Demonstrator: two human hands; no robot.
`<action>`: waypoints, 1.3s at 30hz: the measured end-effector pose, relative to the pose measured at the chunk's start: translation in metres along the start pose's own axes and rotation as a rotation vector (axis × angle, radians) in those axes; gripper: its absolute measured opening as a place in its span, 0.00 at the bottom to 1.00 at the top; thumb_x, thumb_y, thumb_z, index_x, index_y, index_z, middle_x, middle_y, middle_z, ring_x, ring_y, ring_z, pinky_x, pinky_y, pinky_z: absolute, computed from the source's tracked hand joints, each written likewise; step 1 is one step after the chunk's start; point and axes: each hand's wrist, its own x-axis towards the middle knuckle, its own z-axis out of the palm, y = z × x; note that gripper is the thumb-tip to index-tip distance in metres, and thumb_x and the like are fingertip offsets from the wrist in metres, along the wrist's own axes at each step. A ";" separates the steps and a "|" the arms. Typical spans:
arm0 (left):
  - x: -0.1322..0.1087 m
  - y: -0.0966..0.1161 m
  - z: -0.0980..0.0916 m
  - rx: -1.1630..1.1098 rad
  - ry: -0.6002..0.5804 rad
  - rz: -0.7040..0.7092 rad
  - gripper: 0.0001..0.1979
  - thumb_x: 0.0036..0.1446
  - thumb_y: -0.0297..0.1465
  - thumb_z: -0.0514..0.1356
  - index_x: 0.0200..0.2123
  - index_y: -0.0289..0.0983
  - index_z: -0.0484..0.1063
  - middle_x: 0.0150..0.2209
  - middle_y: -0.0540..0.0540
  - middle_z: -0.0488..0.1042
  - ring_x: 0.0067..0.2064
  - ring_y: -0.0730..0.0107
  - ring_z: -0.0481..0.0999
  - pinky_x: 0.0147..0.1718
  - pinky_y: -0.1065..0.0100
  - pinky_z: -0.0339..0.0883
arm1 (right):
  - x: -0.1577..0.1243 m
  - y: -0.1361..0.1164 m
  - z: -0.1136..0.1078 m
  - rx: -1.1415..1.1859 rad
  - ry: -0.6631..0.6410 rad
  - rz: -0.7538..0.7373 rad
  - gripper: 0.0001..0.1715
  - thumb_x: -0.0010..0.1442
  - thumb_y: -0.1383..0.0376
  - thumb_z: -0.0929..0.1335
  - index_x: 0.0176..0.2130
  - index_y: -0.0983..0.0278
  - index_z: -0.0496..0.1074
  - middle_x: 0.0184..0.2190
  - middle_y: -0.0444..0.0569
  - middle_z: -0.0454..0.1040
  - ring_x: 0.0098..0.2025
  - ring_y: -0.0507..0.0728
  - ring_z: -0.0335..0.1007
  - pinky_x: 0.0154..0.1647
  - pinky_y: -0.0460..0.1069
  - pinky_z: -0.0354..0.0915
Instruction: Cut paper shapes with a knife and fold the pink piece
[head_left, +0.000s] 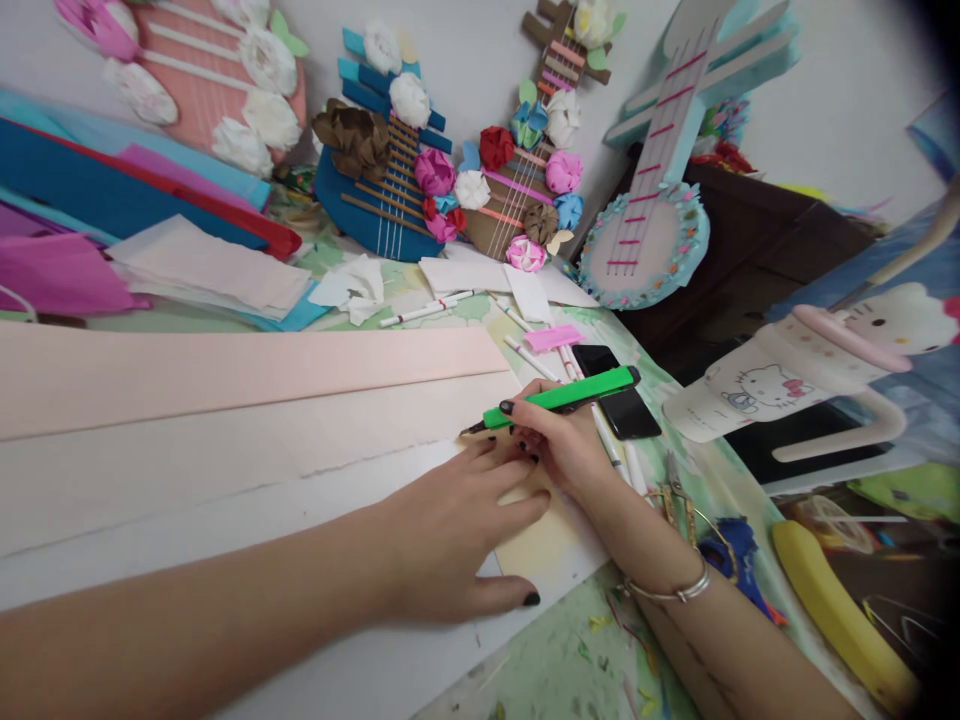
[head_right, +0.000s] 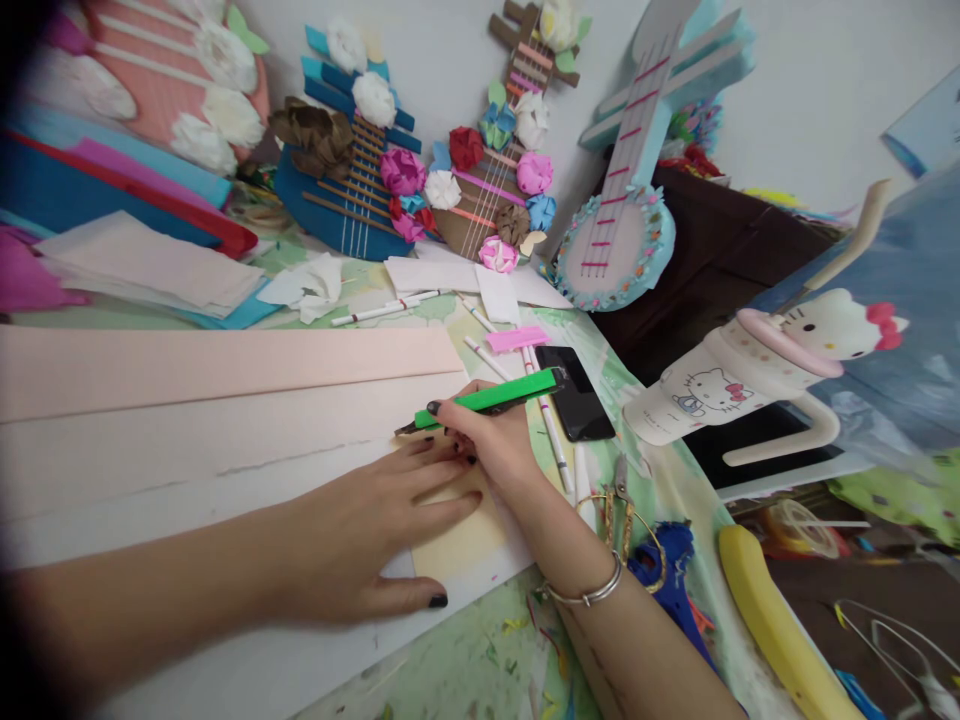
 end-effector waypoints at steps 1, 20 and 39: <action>0.000 0.000 0.000 -0.001 0.000 0.001 0.27 0.57 0.44 0.60 0.56 0.37 0.66 0.57 0.39 0.66 0.61 0.48 0.60 0.63 0.49 0.47 | 0.000 0.000 0.000 0.001 0.002 -0.002 0.11 0.45 0.66 0.75 0.22 0.64 0.68 0.14 0.38 0.65 0.16 0.46 0.56 0.16 0.44 0.50; 0.001 0.000 -0.002 0.010 -0.031 0.005 0.29 0.57 0.45 0.59 0.57 0.34 0.65 0.59 0.36 0.64 0.63 0.44 0.57 0.61 0.47 0.51 | 0.002 0.000 0.000 0.077 0.056 -0.076 0.15 0.44 0.69 0.74 0.17 0.64 0.64 0.12 0.37 0.61 0.16 0.46 0.54 0.17 0.44 0.48; 0.002 -0.001 -0.001 -0.025 -0.013 -0.005 0.26 0.56 0.44 0.61 0.55 0.36 0.67 0.56 0.39 0.67 0.61 0.48 0.60 0.62 0.50 0.50 | -0.001 0.004 -0.001 0.084 -0.010 -0.060 0.14 0.45 0.66 0.76 0.21 0.65 0.67 0.14 0.37 0.63 0.17 0.45 0.55 0.17 0.42 0.49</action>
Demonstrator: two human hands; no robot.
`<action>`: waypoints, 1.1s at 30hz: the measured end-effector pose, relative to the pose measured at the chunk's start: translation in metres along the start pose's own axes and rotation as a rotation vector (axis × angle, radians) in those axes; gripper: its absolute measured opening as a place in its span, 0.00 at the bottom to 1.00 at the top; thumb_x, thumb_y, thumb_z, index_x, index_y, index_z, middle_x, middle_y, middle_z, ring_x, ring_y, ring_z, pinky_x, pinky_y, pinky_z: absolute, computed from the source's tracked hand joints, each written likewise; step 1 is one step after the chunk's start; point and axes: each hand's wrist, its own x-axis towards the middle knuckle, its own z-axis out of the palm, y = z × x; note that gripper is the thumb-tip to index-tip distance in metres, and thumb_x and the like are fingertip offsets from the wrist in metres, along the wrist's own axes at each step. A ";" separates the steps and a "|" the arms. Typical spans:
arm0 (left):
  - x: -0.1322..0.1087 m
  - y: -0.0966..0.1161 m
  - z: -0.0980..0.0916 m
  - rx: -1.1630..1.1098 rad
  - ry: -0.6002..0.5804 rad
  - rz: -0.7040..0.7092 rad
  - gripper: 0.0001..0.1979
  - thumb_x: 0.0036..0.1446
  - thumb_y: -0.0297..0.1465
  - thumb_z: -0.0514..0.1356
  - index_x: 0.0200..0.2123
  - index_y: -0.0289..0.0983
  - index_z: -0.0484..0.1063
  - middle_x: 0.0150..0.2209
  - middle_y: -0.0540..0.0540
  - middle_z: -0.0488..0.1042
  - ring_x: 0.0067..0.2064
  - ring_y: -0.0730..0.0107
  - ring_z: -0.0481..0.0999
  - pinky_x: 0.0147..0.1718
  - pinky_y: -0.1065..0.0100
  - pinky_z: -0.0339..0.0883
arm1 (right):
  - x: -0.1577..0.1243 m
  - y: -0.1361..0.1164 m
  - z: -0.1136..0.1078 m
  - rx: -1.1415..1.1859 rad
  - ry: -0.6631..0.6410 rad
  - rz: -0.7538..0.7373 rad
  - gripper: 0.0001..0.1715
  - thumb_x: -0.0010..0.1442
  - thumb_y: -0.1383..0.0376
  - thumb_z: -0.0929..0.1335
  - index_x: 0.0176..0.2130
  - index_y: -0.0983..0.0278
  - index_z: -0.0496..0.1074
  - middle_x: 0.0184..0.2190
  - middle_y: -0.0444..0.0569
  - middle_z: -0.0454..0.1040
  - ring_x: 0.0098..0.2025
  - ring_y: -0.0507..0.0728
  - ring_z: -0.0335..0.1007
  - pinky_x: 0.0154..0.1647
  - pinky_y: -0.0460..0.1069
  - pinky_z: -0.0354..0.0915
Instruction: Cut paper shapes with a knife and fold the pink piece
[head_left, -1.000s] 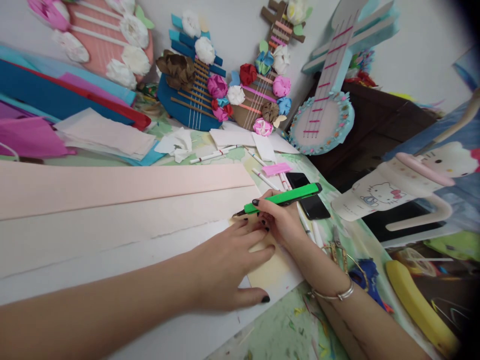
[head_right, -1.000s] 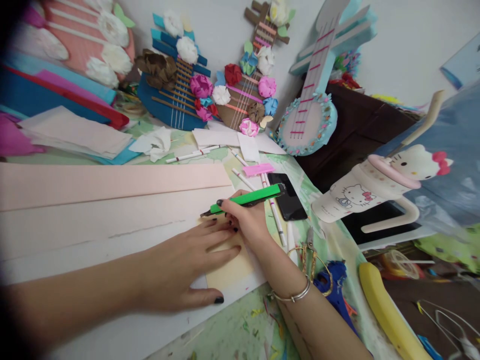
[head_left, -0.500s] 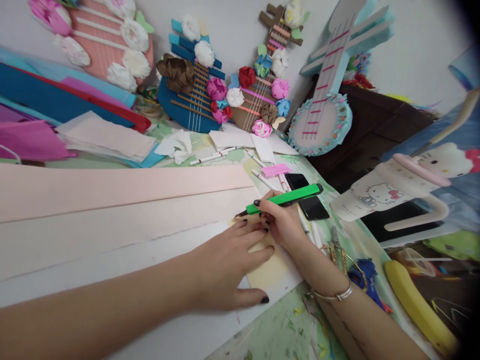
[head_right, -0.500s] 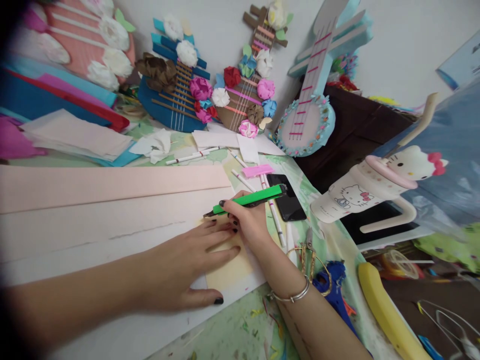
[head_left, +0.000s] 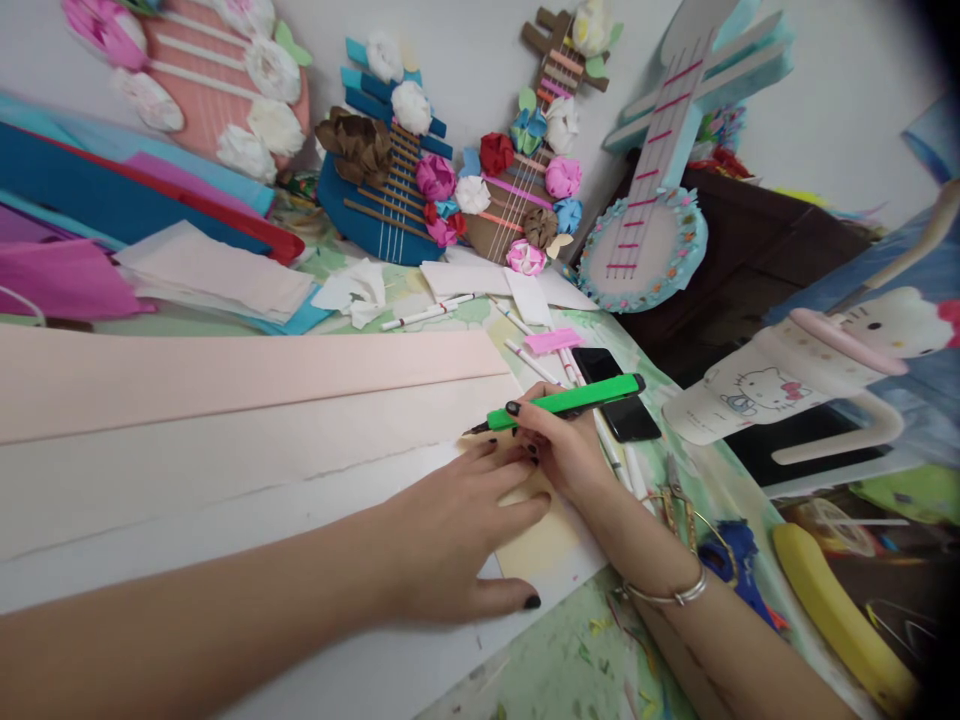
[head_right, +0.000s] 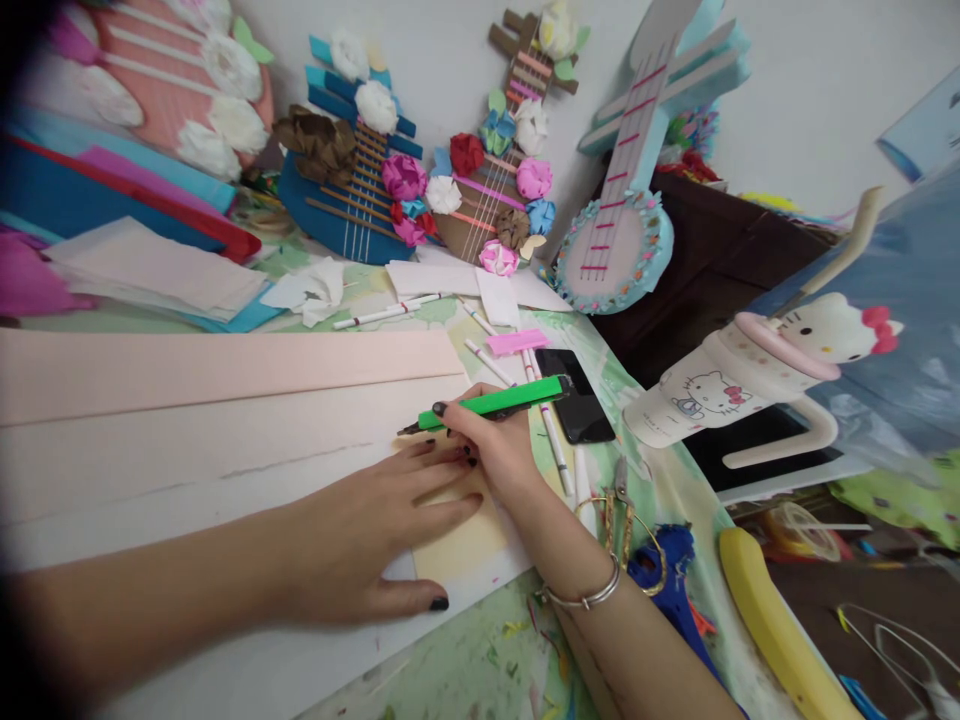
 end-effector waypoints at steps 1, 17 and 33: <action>0.000 0.000 0.000 0.002 -0.003 0.000 0.26 0.56 0.44 0.61 0.55 0.36 0.67 0.56 0.39 0.67 0.61 0.48 0.60 0.62 0.50 0.50 | 0.000 0.000 0.000 -0.003 -0.005 -0.001 0.14 0.45 0.65 0.76 0.21 0.65 0.68 0.14 0.37 0.64 0.17 0.45 0.55 0.17 0.42 0.50; 0.000 0.001 0.000 0.011 -0.016 -0.004 0.27 0.57 0.45 0.60 0.55 0.36 0.67 0.57 0.39 0.66 0.60 0.49 0.60 0.62 0.50 0.49 | -0.001 0.000 0.001 -0.084 -0.014 0.021 0.14 0.45 0.64 0.77 0.23 0.64 0.69 0.15 0.38 0.67 0.18 0.46 0.59 0.19 0.43 0.54; -0.001 -0.001 0.002 0.014 0.016 0.007 0.27 0.56 0.45 0.60 0.55 0.36 0.66 0.56 0.38 0.67 0.61 0.48 0.60 0.62 0.50 0.50 | 0.003 -0.002 0.000 -0.019 0.017 0.011 0.14 0.43 0.67 0.75 0.20 0.65 0.66 0.12 0.36 0.62 0.16 0.45 0.53 0.16 0.43 0.49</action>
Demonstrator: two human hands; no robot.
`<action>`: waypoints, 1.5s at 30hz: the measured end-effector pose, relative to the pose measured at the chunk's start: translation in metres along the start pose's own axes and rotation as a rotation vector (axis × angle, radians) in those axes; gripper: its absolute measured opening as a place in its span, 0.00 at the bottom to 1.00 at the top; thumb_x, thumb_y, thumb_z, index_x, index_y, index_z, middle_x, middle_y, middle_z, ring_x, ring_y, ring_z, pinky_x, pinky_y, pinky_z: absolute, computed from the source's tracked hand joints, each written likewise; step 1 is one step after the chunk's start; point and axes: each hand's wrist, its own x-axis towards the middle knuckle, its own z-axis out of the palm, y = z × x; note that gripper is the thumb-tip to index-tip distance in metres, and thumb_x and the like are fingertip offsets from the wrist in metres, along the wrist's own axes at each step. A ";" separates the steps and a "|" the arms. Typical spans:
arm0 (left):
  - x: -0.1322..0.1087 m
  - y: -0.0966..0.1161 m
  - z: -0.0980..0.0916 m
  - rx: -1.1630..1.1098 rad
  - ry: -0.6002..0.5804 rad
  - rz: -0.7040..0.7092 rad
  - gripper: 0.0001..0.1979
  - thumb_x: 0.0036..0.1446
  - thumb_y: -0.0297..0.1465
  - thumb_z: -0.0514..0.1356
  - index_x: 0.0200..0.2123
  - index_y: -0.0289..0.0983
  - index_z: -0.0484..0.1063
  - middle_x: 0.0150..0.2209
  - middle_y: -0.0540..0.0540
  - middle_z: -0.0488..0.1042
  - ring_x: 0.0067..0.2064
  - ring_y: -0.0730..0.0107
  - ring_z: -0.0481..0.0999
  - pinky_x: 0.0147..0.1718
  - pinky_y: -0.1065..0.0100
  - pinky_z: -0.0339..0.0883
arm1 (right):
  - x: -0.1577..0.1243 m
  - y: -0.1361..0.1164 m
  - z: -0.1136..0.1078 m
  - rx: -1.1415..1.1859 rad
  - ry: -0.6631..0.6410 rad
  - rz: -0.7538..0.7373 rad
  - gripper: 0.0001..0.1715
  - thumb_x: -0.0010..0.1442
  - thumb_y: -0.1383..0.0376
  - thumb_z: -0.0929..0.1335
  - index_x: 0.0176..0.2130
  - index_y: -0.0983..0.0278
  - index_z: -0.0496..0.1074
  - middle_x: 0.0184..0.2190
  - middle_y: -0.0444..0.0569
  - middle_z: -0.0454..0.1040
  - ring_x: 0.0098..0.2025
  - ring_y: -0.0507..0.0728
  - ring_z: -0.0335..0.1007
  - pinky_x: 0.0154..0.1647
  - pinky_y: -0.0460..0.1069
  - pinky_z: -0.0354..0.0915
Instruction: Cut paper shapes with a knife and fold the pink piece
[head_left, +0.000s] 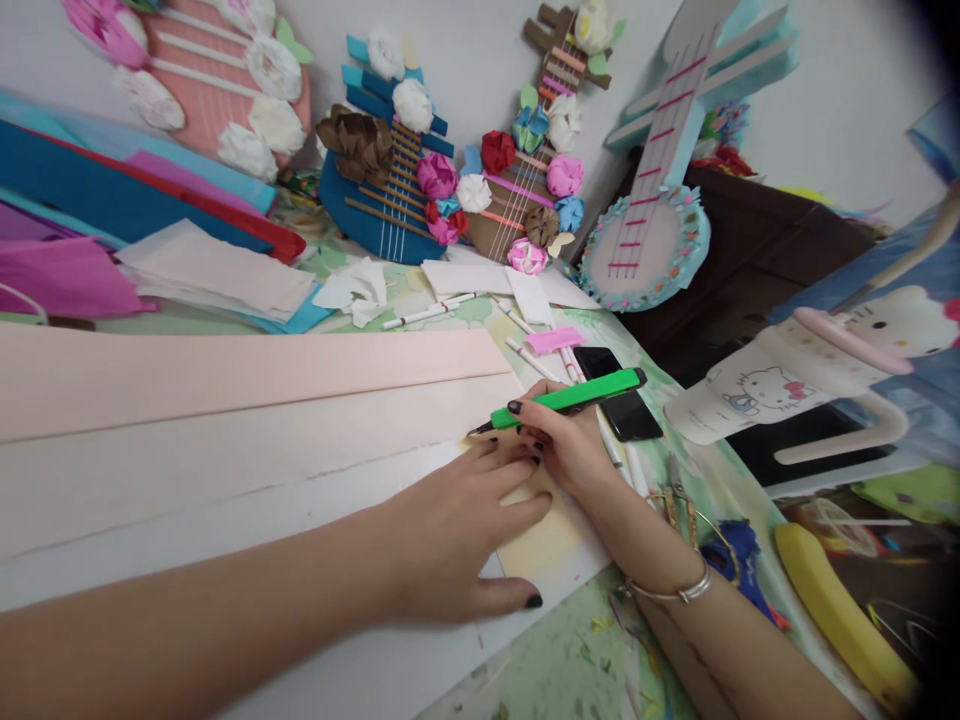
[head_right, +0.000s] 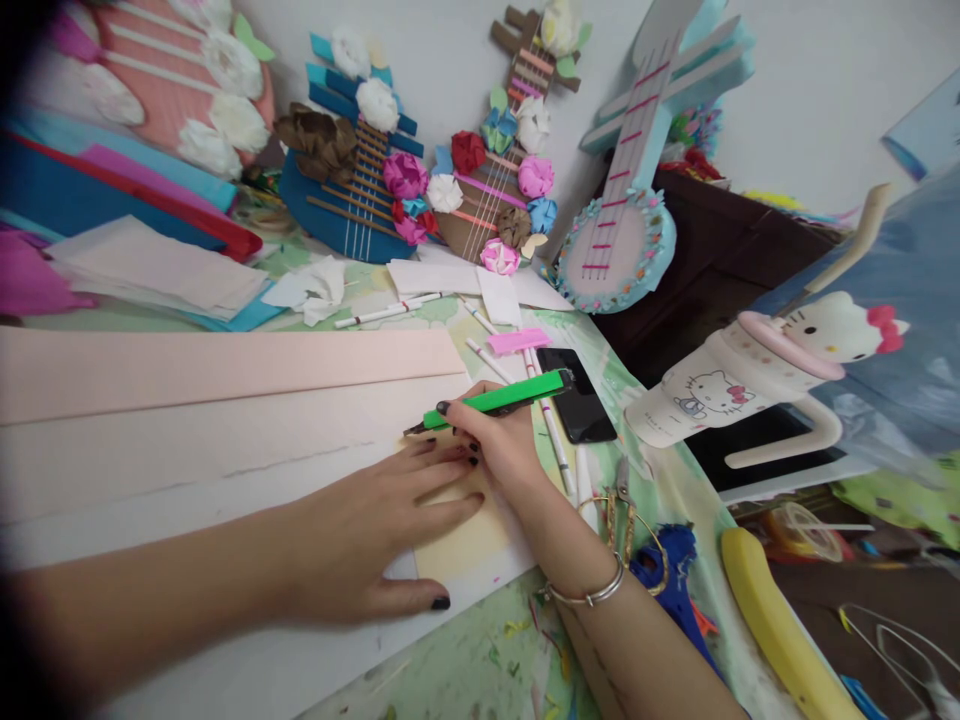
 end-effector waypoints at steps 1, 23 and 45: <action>0.000 0.000 0.000 0.004 0.004 0.003 0.28 0.56 0.45 0.60 0.55 0.36 0.66 0.56 0.38 0.67 0.61 0.47 0.60 0.62 0.50 0.50 | 0.000 -0.001 0.000 0.003 0.003 -0.003 0.14 0.42 0.67 0.75 0.19 0.65 0.66 0.12 0.36 0.61 0.15 0.45 0.53 0.15 0.43 0.48; 0.000 0.001 -0.002 0.004 -0.012 -0.004 0.29 0.57 0.45 0.60 0.57 0.35 0.65 0.58 0.35 0.65 0.62 0.44 0.59 0.60 0.48 0.53 | 0.002 -0.003 -0.005 -0.039 0.010 0.004 0.13 0.44 0.67 0.75 0.21 0.64 0.66 0.11 0.36 0.60 0.13 0.44 0.50 0.12 0.43 0.42; 0.000 0.000 0.000 0.020 -0.012 0.002 0.29 0.57 0.45 0.59 0.57 0.35 0.65 0.57 0.34 0.66 0.61 0.44 0.61 0.60 0.47 0.53 | 0.004 -0.009 -0.013 -0.154 0.053 -0.041 0.13 0.45 0.67 0.74 0.20 0.64 0.66 0.11 0.37 0.59 0.15 0.45 0.49 0.15 0.45 0.43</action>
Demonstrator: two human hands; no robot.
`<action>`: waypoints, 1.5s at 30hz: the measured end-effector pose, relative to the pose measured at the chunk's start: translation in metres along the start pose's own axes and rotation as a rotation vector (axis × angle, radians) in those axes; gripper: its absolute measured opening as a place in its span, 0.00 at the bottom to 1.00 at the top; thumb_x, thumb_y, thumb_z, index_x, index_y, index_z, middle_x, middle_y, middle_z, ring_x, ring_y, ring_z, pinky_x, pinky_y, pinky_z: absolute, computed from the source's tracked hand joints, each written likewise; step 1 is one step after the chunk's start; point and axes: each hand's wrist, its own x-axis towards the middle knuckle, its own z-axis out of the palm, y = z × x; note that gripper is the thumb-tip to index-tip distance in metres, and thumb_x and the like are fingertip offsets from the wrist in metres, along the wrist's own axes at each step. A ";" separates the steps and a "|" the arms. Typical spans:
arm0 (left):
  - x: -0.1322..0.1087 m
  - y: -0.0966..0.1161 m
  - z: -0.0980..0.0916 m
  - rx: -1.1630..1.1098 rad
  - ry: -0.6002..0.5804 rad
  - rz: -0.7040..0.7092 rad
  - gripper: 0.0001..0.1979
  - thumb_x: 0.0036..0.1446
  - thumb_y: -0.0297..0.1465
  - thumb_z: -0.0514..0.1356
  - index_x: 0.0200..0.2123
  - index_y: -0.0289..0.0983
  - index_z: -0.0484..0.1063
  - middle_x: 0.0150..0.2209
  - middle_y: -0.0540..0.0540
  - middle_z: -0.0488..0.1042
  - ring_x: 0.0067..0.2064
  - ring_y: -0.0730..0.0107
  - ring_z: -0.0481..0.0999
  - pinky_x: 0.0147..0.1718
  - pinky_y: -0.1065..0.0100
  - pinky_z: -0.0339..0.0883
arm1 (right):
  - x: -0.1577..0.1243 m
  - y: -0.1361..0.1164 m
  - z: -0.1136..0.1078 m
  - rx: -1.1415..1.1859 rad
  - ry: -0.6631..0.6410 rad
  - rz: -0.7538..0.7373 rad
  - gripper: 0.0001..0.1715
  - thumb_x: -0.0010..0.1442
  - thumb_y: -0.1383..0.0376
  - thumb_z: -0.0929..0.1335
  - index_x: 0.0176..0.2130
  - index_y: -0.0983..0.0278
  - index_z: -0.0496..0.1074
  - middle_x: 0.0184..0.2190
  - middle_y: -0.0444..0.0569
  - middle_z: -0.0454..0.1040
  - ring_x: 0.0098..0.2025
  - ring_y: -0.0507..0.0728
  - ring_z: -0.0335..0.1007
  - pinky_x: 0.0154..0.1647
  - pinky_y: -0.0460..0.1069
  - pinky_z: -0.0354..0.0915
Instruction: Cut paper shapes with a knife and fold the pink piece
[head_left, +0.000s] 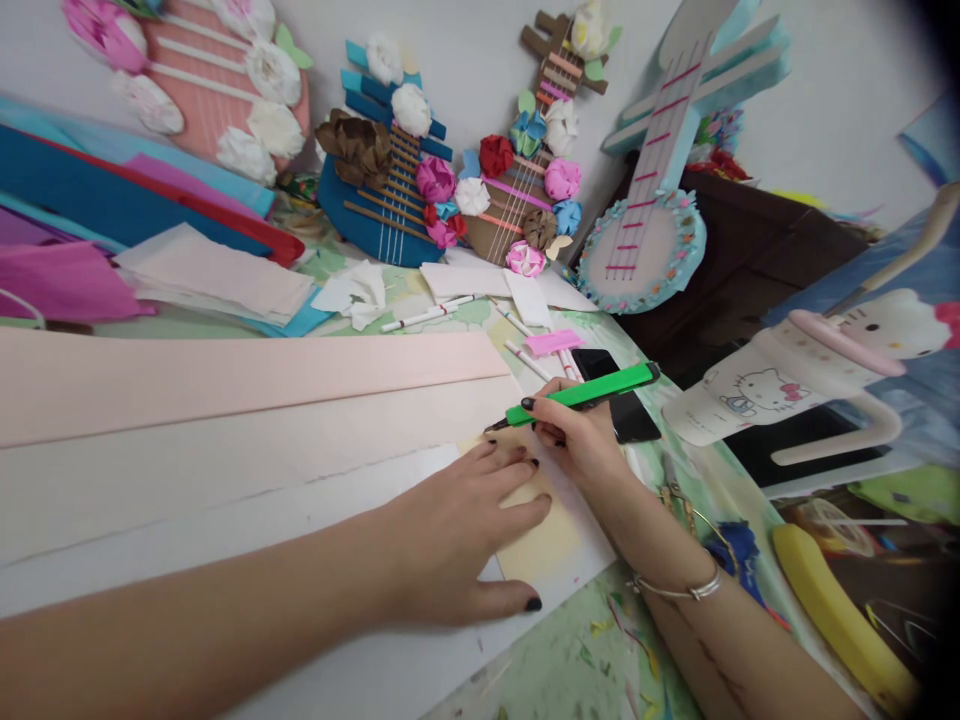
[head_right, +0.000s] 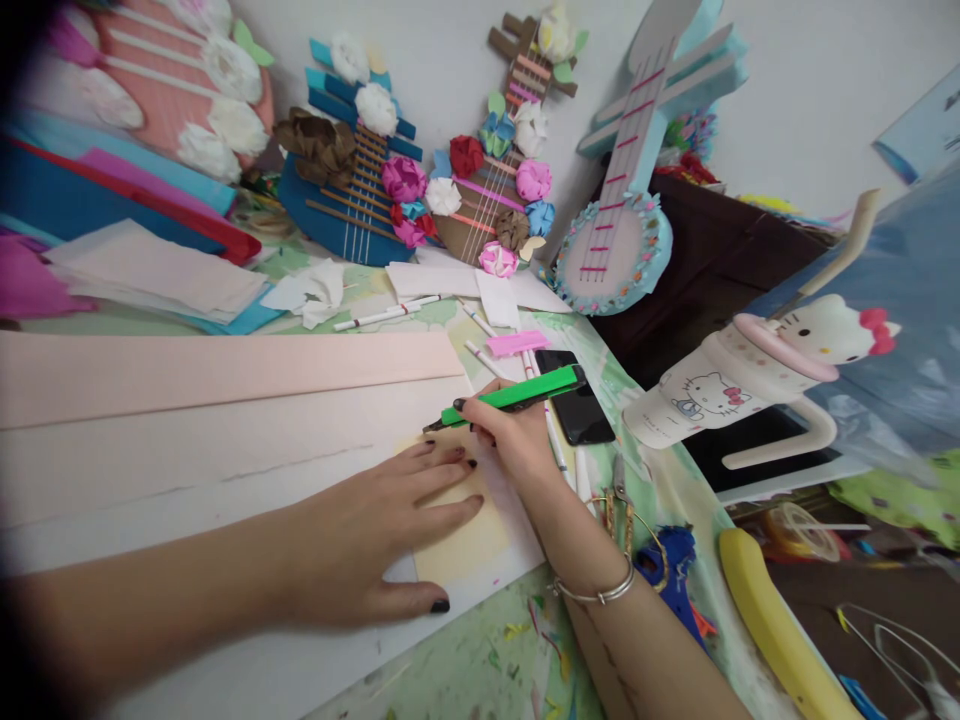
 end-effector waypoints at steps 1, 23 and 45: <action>0.000 0.000 0.000 0.002 -0.004 -0.002 0.29 0.57 0.45 0.59 0.57 0.35 0.65 0.57 0.34 0.66 0.61 0.44 0.61 0.60 0.47 0.53 | 0.000 0.000 -0.001 -0.018 0.012 -0.003 0.13 0.45 0.66 0.74 0.20 0.64 0.66 0.12 0.38 0.60 0.15 0.45 0.50 0.16 0.45 0.44; -0.001 0.000 0.000 0.014 -0.034 -0.021 0.30 0.57 0.46 0.58 0.59 0.36 0.64 0.60 0.34 0.63 0.64 0.43 0.58 0.61 0.44 0.52 | 0.005 -0.008 -0.008 0.014 0.021 -0.022 0.14 0.43 0.68 0.74 0.17 0.65 0.65 0.13 0.37 0.58 0.16 0.44 0.47 0.16 0.45 0.39; -0.002 0.000 0.001 -0.002 -0.083 -0.049 0.31 0.59 0.47 0.57 0.61 0.37 0.62 0.64 0.33 0.59 0.66 0.43 0.55 0.63 0.43 0.49 | 0.012 -0.012 -0.020 -0.050 0.129 -0.005 0.15 0.39 0.67 0.75 0.17 0.64 0.64 0.12 0.38 0.59 0.15 0.45 0.50 0.15 0.44 0.42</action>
